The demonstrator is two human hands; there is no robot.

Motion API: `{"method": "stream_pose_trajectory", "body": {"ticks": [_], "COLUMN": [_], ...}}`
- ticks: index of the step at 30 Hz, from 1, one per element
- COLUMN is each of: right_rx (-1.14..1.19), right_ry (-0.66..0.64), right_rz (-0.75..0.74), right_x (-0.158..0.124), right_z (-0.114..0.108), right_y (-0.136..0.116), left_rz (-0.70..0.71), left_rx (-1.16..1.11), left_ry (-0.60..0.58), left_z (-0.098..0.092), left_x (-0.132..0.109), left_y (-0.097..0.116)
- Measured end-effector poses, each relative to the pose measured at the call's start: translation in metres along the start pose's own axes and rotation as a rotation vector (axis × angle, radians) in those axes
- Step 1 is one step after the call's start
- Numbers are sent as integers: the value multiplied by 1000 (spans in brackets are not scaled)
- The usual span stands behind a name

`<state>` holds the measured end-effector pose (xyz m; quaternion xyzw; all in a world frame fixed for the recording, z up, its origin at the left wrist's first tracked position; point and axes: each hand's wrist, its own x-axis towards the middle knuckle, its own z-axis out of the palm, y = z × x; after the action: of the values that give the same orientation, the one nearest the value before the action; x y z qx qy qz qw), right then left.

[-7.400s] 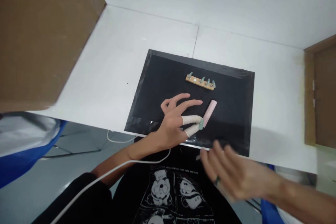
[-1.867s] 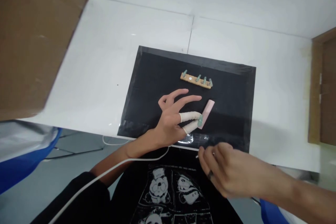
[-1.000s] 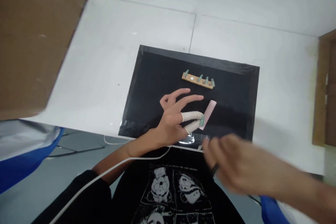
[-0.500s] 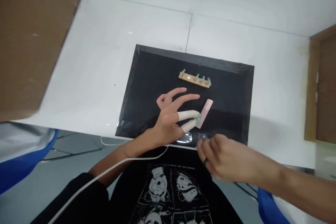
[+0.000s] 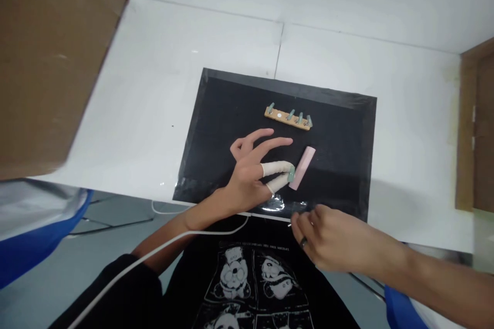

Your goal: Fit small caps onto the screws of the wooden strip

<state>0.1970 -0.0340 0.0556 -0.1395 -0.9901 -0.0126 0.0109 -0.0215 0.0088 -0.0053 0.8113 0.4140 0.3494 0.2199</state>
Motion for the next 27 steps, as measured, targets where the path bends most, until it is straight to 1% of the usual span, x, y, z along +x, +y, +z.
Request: {"method": "stream_pose_trajectory", "body": {"ticks": [2, 4, 5, 9, 13, 17, 22, 27], "right_rx": [-17, -46, -33, 107, 187, 225, 305, 396], "right_ry": [-2, 16, 35, 119, 201, 276, 339, 392], "right_rz": [78, 175, 197, 195, 256, 312, 367, 398], "right_x": [-3, -4, -4, 3, 8, 8, 2, -5], "right_z": [12, 23, 29, 49, 70, 80, 83, 94], "right_y": [-4, -4, -4, -9, -15, -15, -20, -26], "left_rz": [-12, -23, -26, -38, -49, -65, -75, -89], "left_rx": [36, 69, 85, 136, 163, 167, 166, 160], "left_ry": [-5, -11, -9, 10, -45, -82, -87, -73], "left_z": [-1, -3, -4, -2, 6, 15, 23, 26], "left_x": [4, 9, 12, 29, 52, 70, 77, 78], "left_y": [-5, -11, -15, -35, -59, -76, -81, -81]}}
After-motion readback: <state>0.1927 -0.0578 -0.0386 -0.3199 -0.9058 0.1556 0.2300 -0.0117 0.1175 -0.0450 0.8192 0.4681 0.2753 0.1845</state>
